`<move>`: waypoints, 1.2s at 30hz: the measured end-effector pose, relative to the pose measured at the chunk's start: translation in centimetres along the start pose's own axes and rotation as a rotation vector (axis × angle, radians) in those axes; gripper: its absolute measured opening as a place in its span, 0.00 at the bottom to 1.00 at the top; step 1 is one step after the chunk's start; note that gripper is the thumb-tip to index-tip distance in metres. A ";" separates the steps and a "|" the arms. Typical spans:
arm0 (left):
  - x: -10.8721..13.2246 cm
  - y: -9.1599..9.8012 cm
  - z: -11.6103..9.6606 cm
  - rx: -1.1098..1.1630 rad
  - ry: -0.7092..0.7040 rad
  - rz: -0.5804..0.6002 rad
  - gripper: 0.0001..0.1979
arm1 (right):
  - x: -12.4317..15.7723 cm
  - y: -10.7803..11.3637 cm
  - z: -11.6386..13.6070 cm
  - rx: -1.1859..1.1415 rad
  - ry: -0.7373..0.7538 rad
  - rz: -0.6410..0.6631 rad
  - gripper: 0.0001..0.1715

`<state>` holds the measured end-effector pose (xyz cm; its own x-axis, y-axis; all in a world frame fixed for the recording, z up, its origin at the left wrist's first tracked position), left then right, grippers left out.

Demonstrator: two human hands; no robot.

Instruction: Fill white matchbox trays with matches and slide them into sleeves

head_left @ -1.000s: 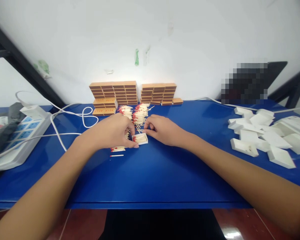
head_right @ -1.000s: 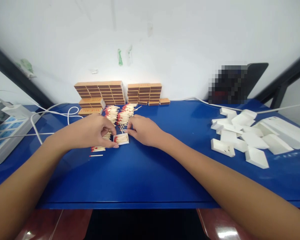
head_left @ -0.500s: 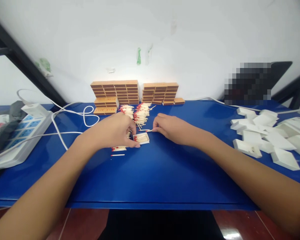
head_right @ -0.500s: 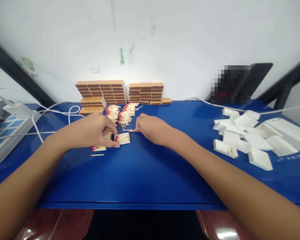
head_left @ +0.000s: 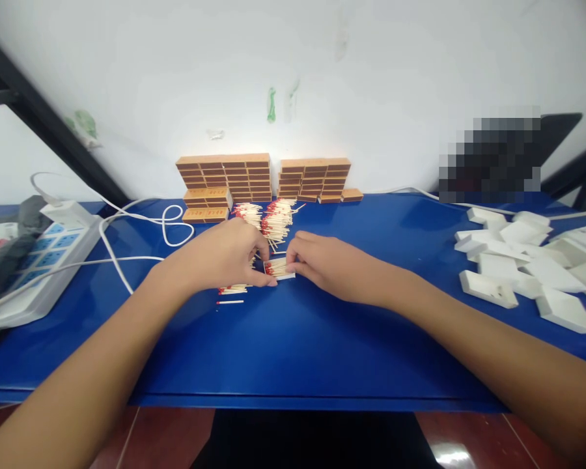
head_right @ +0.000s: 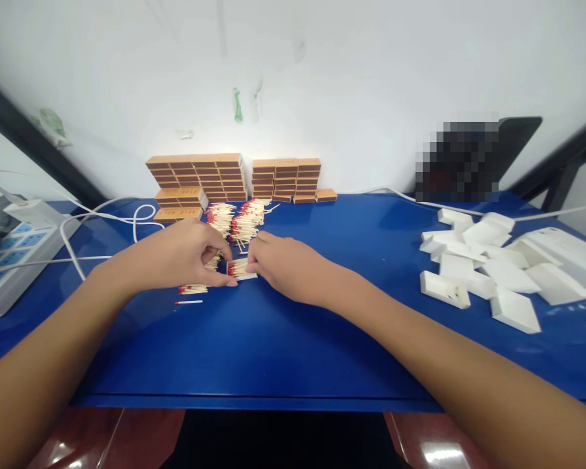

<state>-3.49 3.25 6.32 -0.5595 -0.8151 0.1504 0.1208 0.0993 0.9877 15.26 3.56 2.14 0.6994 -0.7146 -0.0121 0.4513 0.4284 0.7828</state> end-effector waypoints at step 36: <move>0.3 0.2 0.4 0.027 0.062 0.063 0.16 | -4.2 -0.9 -1.8 -0.100 -0.106 -0.311 0.11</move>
<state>-3.96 3.20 6.61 -0.4997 -0.8403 0.2100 0.1316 0.1659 0.9773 12.95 7.15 0.34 0.4610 -0.8707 -0.1716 0.6896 0.2298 0.6867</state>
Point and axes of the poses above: each hand's wrist, its own x-axis away from the middle knuckle, its own y-axis out of the back of the hand, z = x × y, the point moved 3 cm from there along -x, towards the middle knuckle, and after that the axes turned 15 degrees about -x, right-handed, at the moved point
